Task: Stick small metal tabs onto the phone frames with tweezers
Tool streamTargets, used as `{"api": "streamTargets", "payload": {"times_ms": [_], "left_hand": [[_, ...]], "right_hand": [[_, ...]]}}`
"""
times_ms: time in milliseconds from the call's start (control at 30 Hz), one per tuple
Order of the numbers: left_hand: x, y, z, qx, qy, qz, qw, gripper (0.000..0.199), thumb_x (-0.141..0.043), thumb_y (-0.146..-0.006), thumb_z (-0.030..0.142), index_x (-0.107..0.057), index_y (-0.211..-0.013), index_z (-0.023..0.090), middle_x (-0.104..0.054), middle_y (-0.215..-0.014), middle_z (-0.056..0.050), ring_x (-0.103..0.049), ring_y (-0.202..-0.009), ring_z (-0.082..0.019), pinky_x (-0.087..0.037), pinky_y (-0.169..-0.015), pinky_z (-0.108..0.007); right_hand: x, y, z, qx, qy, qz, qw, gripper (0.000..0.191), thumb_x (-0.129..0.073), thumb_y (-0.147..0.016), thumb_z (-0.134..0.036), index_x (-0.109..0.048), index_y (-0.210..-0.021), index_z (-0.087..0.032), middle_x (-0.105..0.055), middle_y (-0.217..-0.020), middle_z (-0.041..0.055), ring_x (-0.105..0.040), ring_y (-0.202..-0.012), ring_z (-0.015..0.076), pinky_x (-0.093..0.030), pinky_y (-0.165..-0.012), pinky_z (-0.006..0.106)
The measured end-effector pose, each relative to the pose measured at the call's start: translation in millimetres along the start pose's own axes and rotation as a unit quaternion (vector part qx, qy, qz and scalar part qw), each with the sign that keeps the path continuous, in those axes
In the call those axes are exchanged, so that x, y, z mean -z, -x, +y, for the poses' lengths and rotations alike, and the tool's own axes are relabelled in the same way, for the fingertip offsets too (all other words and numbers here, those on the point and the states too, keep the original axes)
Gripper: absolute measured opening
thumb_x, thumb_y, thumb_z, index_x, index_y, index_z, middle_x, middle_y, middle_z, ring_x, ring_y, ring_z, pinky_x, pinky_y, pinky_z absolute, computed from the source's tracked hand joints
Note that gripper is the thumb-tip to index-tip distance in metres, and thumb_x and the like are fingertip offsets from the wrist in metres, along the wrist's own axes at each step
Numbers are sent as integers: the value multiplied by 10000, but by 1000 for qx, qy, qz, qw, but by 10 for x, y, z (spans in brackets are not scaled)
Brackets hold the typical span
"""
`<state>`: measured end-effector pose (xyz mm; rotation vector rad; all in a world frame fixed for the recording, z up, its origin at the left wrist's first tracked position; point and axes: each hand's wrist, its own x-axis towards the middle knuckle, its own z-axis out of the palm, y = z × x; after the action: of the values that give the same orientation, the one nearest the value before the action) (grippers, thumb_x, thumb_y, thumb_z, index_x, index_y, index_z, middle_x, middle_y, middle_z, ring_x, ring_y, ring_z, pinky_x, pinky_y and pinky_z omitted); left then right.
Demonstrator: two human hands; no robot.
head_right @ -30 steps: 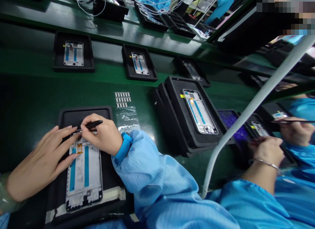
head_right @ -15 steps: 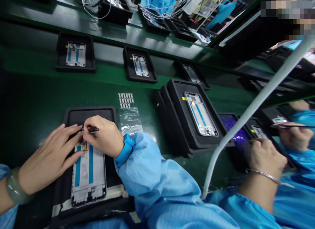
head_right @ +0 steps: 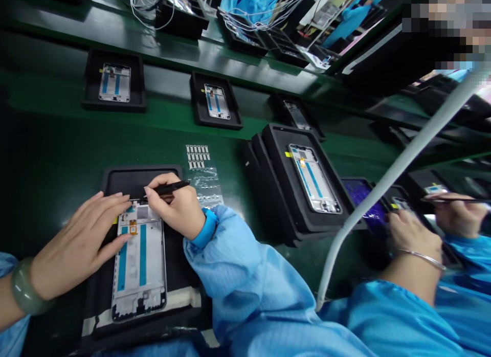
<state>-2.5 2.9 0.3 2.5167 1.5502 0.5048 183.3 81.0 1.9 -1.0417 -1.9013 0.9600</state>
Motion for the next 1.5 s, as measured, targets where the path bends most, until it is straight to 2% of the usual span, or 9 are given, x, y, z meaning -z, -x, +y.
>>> {"api": "streamTargets", "payload": {"times_ms": [167, 367, 833, 1067, 1333, 1500], "left_hand": [[-21, 0, -16, 0, 10, 1, 1000, 448, -475, -855, 367, -432, -1247, 154, -516, -1249, -105, -429, -1212, -240, -302, -1067, -482], [-22, 7, -42, -7, -5, -7, 1000, 422, -461, -865, 360, -458, -1228, 145, -496, -1250, -112, -413, -1217, -235, -283, -1077, -470], [-21, 1, -22, -2, 2, -5, 1000, 442, -478, -853, 354, -445, -1247, 157, -500, -1257, -107, -426, -1212, -251, -301, -1069, -483], [-18, -5, -22, -3, 2, -1, 1000, 431, -474, -854, 366, -460, -1232, 158, -504, -1257, -109, -428, -1210, -250, -308, -1062, -487], [4, -20, -57, 8, 22, -4, 1000, 381, -462, -859, 354, -481, -1201, 187, -532, -1237, -79, -447, -1194, -236, -310, -1057, -492], [2, -21, -63, 2, 18, -3, 1000, 385, -470, -853, 344, -486, -1202, 181, -528, -1236, -85, -448, -1191, -235, -306, -1060, -482]], "right_hand": [[-3, -9, -32, 24, -14, -36, 999, 92, -540, -827, -239, -547, -871, -158, -636, -826, 30, -616, -641, 84, -509, -560, 187], [-18, -12, -37, 64, 27, -33, 997, 86, -554, -819, -219, -575, -880, -163, -638, -832, 31, -625, -770, 118, -516, -670, 219], [-3, 26, -20, 142, 80, -34, 986, 72, -553, -832, -220, -574, -884, -174, -668, -848, 38, -641, -768, 119, -523, -711, 235], [-11, 35, -16, 152, 102, -35, 982, 70, -530, -848, -234, -574, -884, -194, -673, -828, 23, -643, -750, 118, -525, -710, 238], [3, 27, -9, 147, 75, -21, 986, 75, -546, -837, -225, -580, -888, -183, -664, -836, 27, -638, -756, 113, -525, -716, 233], [-8, 16, -3, 163, 48, -49, 984, 78, -540, -835, -213, -564, -903, -182, -662, -858, 40, -635, -806, 123, -533, -744, 257]]}}
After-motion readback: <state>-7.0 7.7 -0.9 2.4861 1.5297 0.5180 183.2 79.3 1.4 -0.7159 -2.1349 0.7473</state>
